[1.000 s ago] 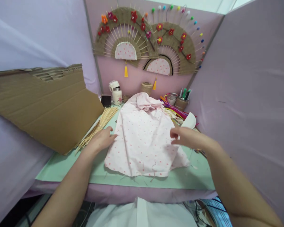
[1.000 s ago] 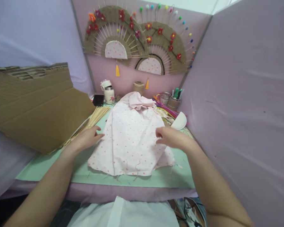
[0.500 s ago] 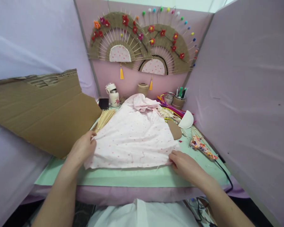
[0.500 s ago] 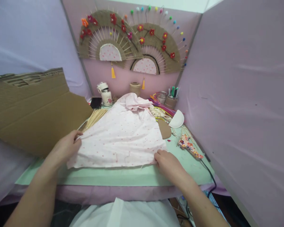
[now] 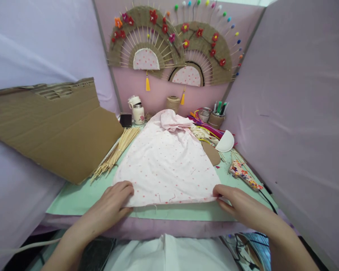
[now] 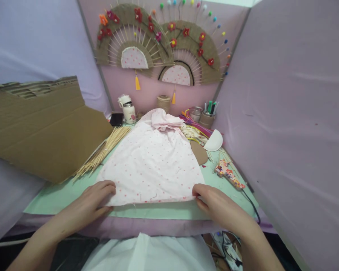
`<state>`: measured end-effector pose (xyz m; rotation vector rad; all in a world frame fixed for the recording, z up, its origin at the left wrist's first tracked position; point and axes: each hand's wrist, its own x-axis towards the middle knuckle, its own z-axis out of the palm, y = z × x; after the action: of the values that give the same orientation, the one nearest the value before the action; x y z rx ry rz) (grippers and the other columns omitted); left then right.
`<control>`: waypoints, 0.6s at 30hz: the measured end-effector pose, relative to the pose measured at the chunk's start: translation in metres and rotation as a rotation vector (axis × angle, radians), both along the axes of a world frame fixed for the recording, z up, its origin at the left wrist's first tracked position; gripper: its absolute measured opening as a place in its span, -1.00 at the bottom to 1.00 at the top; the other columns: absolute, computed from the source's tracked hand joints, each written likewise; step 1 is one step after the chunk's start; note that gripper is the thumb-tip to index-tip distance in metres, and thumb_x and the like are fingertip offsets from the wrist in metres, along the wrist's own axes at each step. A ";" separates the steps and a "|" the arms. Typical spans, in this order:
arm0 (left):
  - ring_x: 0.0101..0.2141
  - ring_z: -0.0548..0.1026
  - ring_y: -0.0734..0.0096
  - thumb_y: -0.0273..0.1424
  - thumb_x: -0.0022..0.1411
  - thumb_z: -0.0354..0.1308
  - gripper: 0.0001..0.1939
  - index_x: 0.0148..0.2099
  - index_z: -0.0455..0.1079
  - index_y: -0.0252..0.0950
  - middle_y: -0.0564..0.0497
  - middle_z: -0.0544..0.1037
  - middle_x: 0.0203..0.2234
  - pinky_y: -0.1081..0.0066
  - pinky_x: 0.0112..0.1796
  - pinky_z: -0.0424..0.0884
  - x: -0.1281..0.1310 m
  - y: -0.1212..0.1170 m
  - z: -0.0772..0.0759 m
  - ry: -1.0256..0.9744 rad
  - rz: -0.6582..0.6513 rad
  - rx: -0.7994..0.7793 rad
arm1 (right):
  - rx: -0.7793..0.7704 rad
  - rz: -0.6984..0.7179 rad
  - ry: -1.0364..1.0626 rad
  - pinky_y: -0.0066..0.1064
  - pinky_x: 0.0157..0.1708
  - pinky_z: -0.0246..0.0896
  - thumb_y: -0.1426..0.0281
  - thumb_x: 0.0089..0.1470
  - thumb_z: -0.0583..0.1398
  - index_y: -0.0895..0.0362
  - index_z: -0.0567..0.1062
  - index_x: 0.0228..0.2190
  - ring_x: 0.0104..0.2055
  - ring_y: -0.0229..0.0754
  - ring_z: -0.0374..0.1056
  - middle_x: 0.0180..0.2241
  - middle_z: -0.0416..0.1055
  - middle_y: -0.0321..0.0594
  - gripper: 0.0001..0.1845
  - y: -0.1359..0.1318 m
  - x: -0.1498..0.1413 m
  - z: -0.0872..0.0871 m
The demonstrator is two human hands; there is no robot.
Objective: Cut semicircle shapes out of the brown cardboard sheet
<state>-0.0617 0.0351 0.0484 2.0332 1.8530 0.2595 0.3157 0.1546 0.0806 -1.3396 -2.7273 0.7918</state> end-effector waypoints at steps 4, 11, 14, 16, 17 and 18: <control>-0.05 0.37 0.21 -0.49 0.17 -0.09 -0.83 -0.27 0.32 -0.24 -0.11 0.43 -0.07 0.26 -0.03 0.25 0.000 0.007 0.003 0.036 -0.041 0.063 | -0.034 0.008 -0.023 -0.39 -0.34 0.08 0.42 0.12 -0.02 0.09 0.33 -0.40 -0.33 -0.16 0.29 -0.36 0.41 -0.23 -0.85 0.002 -0.005 -0.005; -0.29 0.45 0.26 -0.43 0.24 -0.15 -0.77 -0.26 0.35 -0.25 -0.06 0.50 -0.32 0.34 -0.26 0.29 0.001 0.013 0.027 0.153 0.099 0.129 | 0.031 -0.015 -0.039 -0.42 -0.42 0.02 0.38 0.15 -0.03 0.09 0.33 -0.42 -0.41 -0.19 0.27 -0.43 0.40 -0.24 -0.81 0.014 -0.006 0.000; -0.33 0.46 0.25 -0.38 0.27 -0.14 -0.75 -0.28 0.36 -0.24 -0.06 0.52 -0.36 0.35 -0.30 0.27 0.001 0.033 0.042 0.268 0.181 0.178 | 0.159 -0.073 -0.056 -0.44 -0.44 -0.01 0.41 0.13 -0.02 0.10 0.37 -0.35 -0.41 -0.19 0.30 -0.42 0.43 -0.21 -0.82 0.037 -0.012 0.004; -0.33 0.47 0.24 -0.39 0.26 -0.13 -0.75 -0.28 0.38 -0.24 -0.08 0.53 -0.37 0.36 -0.31 0.27 0.001 0.057 0.050 0.323 0.201 0.197 | 0.251 -0.121 -0.091 -0.45 -0.46 -0.04 0.45 0.12 -0.01 0.11 0.40 -0.31 -0.40 -0.19 0.32 -0.39 0.46 -0.19 -0.80 0.060 -0.021 0.006; -0.32 0.48 0.22 -0.40 0.26 -0.12 -0.75 -0.28 0.39 -0.25 -0.09 0.54 -0.36 0.36 -0.31 0.27 0.000 0.072 0.052 0.347 0.214 0.211 | 0.295 -0.140 -0.109 -0.45 -0.46 -0.05 0.46 0.11 -0.01 0.11 0.42 -0.30 -0.40 -0.18 0.33 -0.39 0.47 -0.18 -0.79 0.073 -0.026 0.007; -0.32 0.49 0.21 -0.41 0.25 -0.11 -0.76 -0.28 0.40 -0.25 -0.10 0.55 -0.36 0.35 -0.30 0.28 -0.001 0.087 0.054 0.371 0.236 0.218 | 0.331 -0.150 -0.120 -0.45 -0.47 -0.05 0.47 0.10 0.00 0.11 0.43 -0.30 -0.39 -0.18 0.33 -0.37 0.48 -0.17 -0.78 0.087 -0.032 0.007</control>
<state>-0.0629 0.1226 0.1022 2.1151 2.3907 0.1593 0.2834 0.2420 0.0879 -1.5297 -2.6456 0.2430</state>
